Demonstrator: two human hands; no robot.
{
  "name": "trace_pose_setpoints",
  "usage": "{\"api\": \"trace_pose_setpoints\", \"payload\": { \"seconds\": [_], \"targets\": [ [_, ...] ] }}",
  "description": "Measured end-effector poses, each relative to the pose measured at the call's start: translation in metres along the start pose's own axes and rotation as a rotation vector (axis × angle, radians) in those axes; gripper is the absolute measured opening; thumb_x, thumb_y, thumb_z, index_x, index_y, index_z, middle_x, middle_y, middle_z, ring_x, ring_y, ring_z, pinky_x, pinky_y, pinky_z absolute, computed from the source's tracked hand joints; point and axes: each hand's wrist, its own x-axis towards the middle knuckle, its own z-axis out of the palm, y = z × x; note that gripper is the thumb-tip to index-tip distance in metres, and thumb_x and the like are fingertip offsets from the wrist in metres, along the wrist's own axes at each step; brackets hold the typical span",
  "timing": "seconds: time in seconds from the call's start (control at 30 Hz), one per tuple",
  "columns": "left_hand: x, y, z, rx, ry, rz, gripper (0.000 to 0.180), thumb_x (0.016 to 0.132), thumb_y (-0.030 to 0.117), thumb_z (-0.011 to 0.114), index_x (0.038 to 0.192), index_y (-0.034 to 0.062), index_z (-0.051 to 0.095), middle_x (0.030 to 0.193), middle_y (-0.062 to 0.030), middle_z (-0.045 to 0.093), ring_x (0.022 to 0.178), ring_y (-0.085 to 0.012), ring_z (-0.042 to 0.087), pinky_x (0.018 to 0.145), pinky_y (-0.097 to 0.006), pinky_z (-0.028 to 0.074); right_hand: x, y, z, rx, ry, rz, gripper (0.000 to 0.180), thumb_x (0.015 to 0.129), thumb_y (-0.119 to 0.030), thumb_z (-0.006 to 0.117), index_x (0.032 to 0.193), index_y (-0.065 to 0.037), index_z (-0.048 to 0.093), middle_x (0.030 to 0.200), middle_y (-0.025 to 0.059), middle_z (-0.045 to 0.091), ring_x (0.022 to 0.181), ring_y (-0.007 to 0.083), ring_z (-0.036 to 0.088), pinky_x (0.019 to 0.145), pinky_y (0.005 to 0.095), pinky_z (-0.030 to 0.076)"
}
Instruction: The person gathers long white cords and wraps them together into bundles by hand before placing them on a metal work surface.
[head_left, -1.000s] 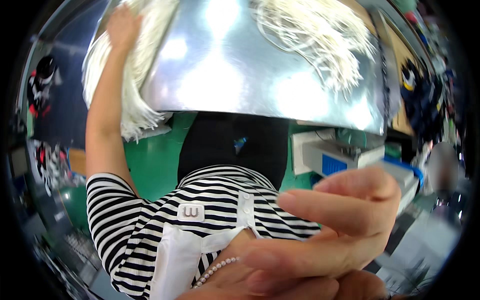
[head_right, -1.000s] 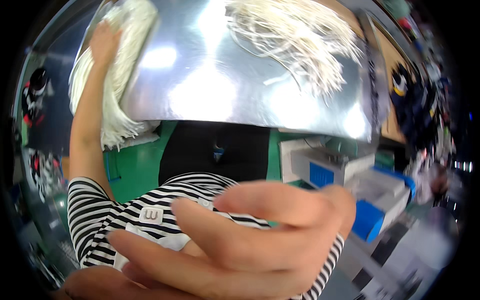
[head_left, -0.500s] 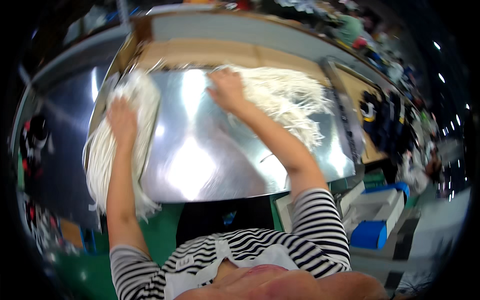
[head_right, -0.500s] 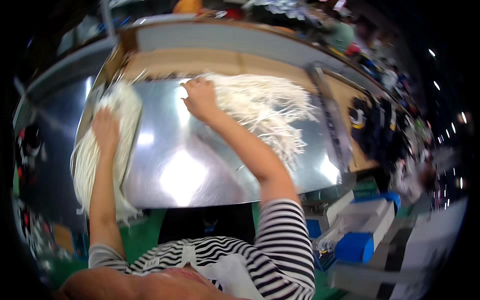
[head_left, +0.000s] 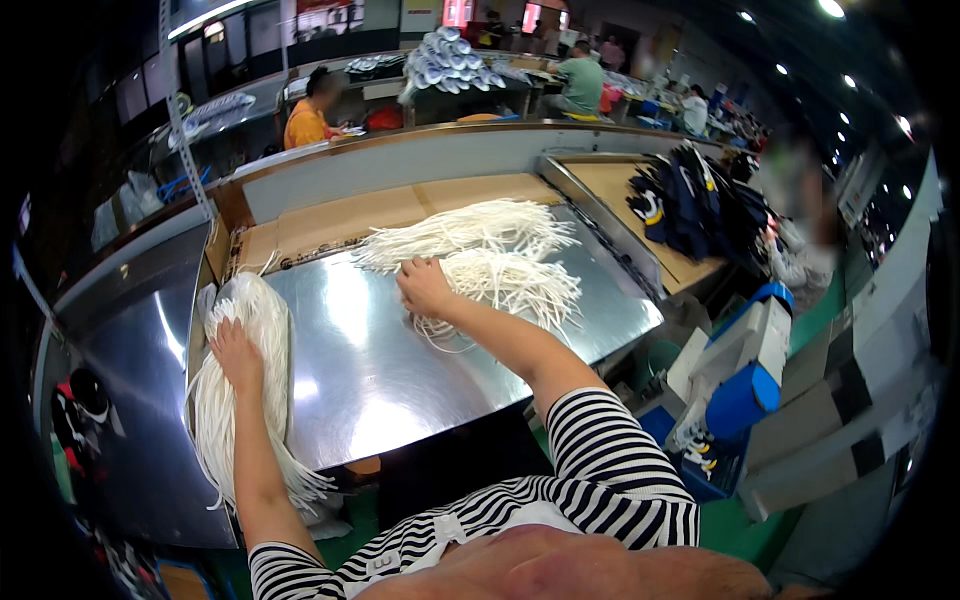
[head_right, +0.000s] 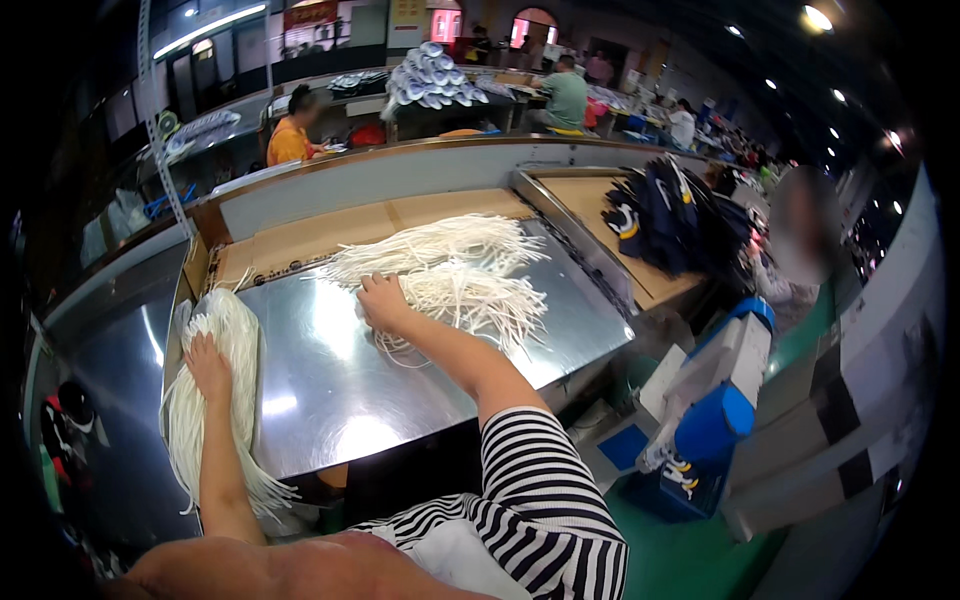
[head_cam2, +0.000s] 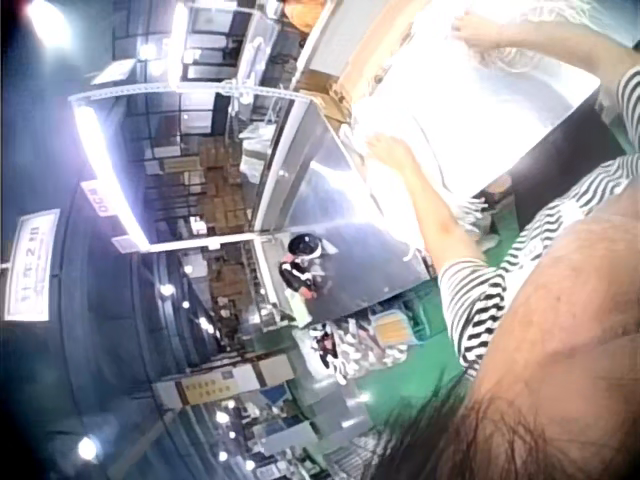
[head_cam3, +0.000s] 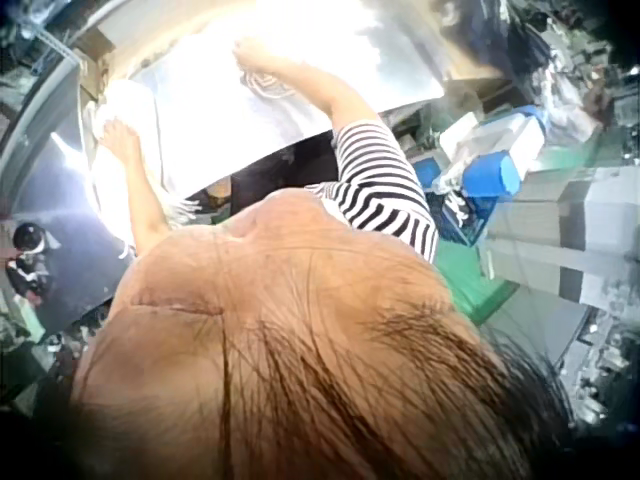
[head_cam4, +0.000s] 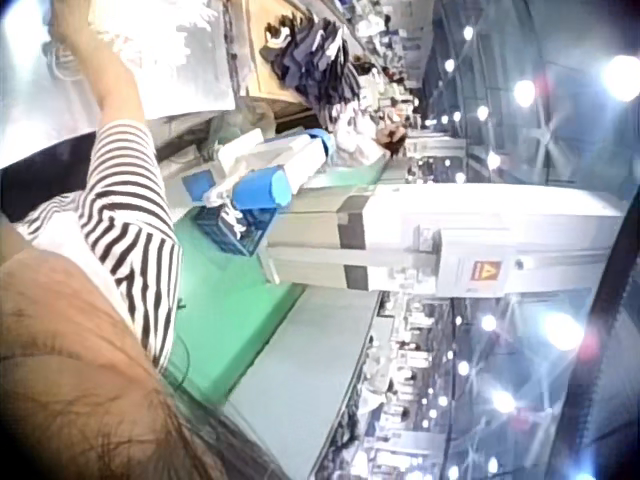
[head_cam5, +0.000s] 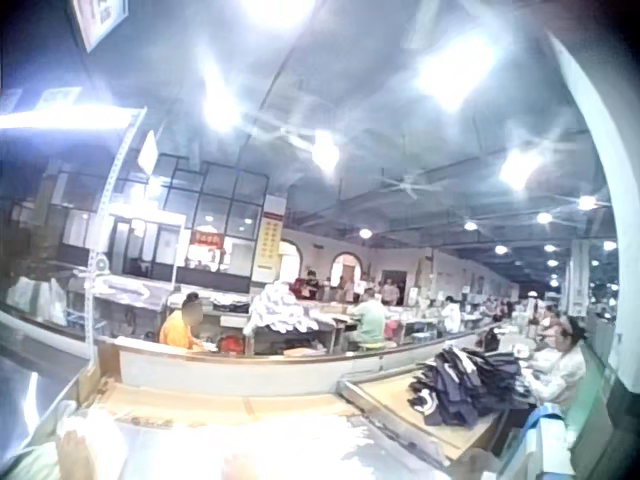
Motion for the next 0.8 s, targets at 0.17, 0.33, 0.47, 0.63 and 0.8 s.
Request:
{"api": "trace_pose_setpoints", "payload": {
  "seconds": [0.17,0.33,0.47,0.63,0.8],
  "targets": [
    [0.002,-0.010,-0.022,-0.450,0.151,0.054,0.039,0.080,0.005,0.058,0.119,-0.0001,0.056,0.128,-0.0188,0.049,0.123,-0.0347,0.043,0.105,-0.044,0.032,-0.018,0.068,-0.116,0.731,0.485,0.436,0.040,0.073,-0.034,0.068,0.097,-0.002,0.064,0.091,0.0171,0.067,0.085,0.0308,0.066,0.076,0.0405,0.051],
    [0.002,0.030,-0.086,-0.740,0.085,0.151,0.032,0.082,0.000,0.055,0.114,0.0007,0.057,0.122,-0.0169,0.052,0.117,-0.0343,0.049,0.102,-0.040,0.036,-0.066,0.152,-0.321,1.185,0.808,0.294,0.026,0.078,-0.018,0.072,0.099,-0.005,0.063,0.089,0.0031,0.065,0.080,0.0116,0.061,0.072,0.0276,0.048],
    [0.009,0.061,-0.124,-0.948,-0.047,0.177,0.032,0.082,-0.001,0.056,0.114,0.0045,0.057,0.119,-0.0119,0.053,0.113,-0.0278,0.052,0.093,-0.035,0.042,-0.092,0.126,-0.420,1.261,0.756,0.052,0.031,0.080,-0.025,0.073,0.102,-0.005,0.064,0.088,0.0017,0.064,0.082,0.0086,0.060,0.070,0.0236,0.046],
    [0.036,0.104,-0.186,-1.103,-0.101,0.252,0.027,0.088,0.005,0.057,0.115,0.0040,0.057,0.117,-0.0055,0.055,0.109,-0.0175,0.054,0.090,-0.032,0.043,-0.098,0.096,-0.442,1.280,0.658,0.083,0.032,0.077,-0.027,0.075,0.097,-0.004,0.066,0.089,0.0008,0.064,0.077,0.0087,0.055,0.070,0.0248,0.040],
    [0.049,0.158,-0.275,-1.456,-0.258,0.212,0.033,0.092,0.015,0.057,0.122,0.0018,0.055,0.120,-0.0066,0.056,0.111,-0.0153,0.053,0.096,-0.030,0.039,-0.099,0.081,-0.429,1.203,0.603,0.068,0.039,0.075,-0.028,0.076,0.098,0.002,0.066,0.093,0.0071,0.066,0.090,0.0144,0.060,0.085,0.0304,0.044]
  ]
}}
